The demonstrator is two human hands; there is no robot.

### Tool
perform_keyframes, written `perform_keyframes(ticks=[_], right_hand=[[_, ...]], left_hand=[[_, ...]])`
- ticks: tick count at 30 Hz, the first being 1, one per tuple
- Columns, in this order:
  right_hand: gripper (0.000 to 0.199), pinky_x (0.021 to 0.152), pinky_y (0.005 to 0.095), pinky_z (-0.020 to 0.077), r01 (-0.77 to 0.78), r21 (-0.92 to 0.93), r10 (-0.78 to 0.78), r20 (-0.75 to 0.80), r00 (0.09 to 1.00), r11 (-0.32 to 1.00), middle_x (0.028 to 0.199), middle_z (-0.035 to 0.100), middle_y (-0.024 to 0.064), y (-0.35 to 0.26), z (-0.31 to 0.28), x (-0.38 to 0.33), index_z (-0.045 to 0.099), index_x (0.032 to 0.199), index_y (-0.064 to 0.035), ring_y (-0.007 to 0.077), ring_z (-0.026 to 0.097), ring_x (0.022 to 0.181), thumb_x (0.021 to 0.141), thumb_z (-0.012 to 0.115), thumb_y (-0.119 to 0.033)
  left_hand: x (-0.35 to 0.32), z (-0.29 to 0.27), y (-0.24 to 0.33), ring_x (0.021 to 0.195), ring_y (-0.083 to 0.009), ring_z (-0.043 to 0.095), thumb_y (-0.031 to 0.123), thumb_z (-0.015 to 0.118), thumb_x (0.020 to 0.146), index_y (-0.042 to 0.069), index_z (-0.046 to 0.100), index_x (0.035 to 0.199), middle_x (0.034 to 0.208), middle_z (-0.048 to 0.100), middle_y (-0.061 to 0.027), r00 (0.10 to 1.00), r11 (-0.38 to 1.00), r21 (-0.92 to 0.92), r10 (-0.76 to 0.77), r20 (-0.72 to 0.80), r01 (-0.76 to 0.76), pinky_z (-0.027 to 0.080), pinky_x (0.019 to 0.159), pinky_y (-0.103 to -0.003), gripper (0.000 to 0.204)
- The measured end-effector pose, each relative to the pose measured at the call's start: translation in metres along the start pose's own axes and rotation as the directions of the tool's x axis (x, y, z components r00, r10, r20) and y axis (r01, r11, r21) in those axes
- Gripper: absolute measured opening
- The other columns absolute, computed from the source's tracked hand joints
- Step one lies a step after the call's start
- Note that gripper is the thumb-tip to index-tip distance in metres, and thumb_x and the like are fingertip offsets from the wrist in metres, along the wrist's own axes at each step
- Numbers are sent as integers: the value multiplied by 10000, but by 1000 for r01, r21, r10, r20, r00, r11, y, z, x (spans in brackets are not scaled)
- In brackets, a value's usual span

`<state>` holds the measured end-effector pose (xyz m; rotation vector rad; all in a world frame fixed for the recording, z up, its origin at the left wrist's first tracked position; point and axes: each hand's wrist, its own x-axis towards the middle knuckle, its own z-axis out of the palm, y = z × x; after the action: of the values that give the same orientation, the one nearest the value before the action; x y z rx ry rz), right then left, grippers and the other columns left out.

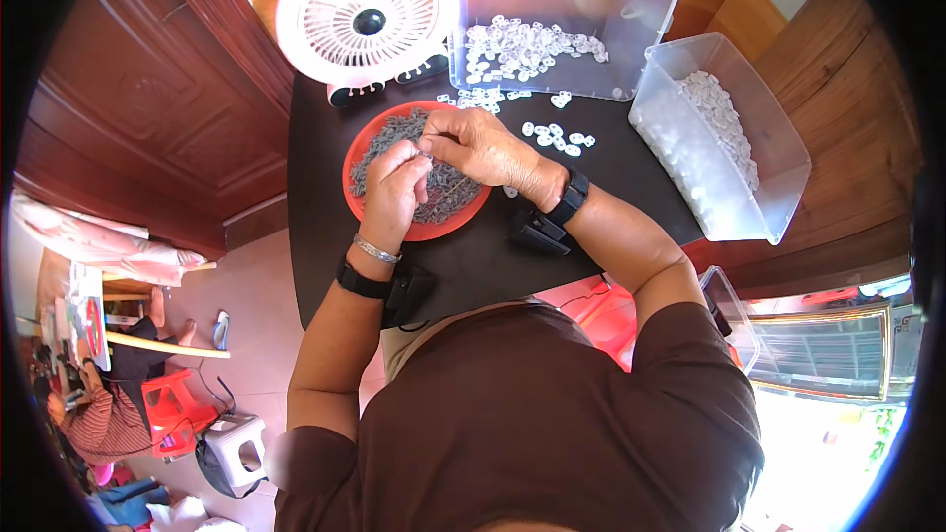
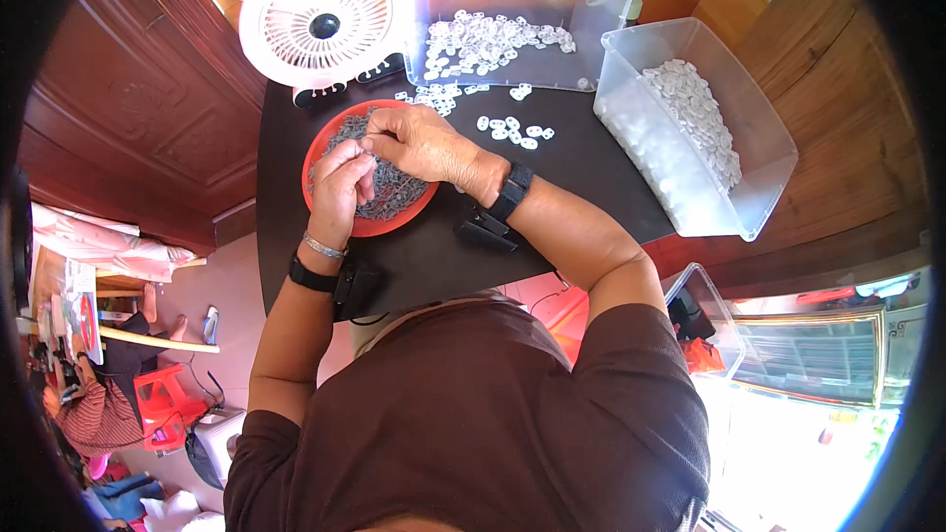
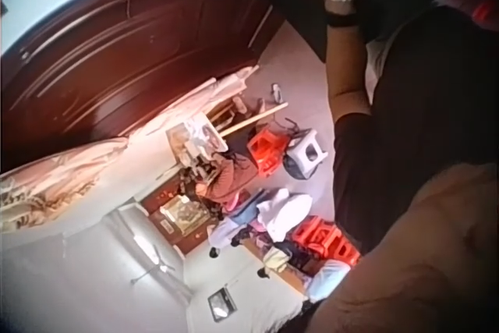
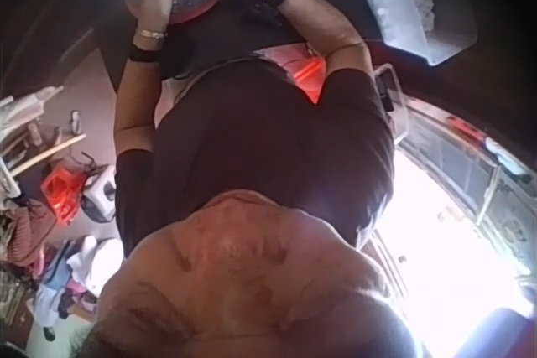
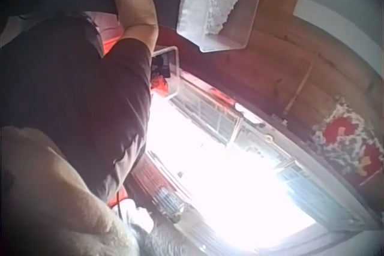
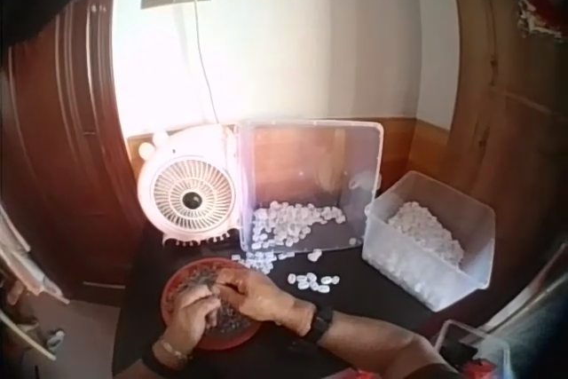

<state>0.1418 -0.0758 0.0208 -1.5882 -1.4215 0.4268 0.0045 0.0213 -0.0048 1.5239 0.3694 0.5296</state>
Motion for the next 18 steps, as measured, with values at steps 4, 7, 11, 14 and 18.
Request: perform_keyframes(ticks=[4,7,11,14,18], right_hand=[[202,613,293,456,-27,7,26,21,999,1000,663,596,64,1,-1,-1,593,822,-17,122,544,622,882,588,-209],[243,617,285,450,-39,14,38,51,998,999,664,592,33,-1,-7,2,615,829,-17,104,526,634,880,605,-254],[259,628,272,457,-146,-64,139,-99,985,987,701,624,40,7,-53,11,641,863,-8,95,544,662,874,604,-264],[231,617,306,466,-196,-285,126,-245,961,938,702,639,81,13,-97,6,660,845,-29,178,588,652,819,602,-251],[221,621,321,470,-266,-423,206,-182,961,866,703,648,88,45,-125,-4,672,819,-49,215,608,656,749,645,-257]], left_hand=[[0,1,1,456,-57,416,140,517,851,38,535,731,568,459,16,1000,1000,-3,14,4,-14,319,427,-204,159],[0,0,1,458,-57,414,141,512,858,34,532,731,558,456,14,999,999,28,38,-27,-37,318,432,-205,168],[3,-4,-1,464,-62,415,133,512,866,35,525,727,552,459,10,997,998,8,62,-35,-62,314,435,-212,171],[3,-4,-1,466,-63,412,131,510,869,38,520,723,552,457,9,997,997,11,73,-27,-72,312,435,-213,173],[2,-1,1,470,-64,414,130,507,868,38,518,724,553,455,9,997,997,40,71,-32,-69,315,438,-213,172]])
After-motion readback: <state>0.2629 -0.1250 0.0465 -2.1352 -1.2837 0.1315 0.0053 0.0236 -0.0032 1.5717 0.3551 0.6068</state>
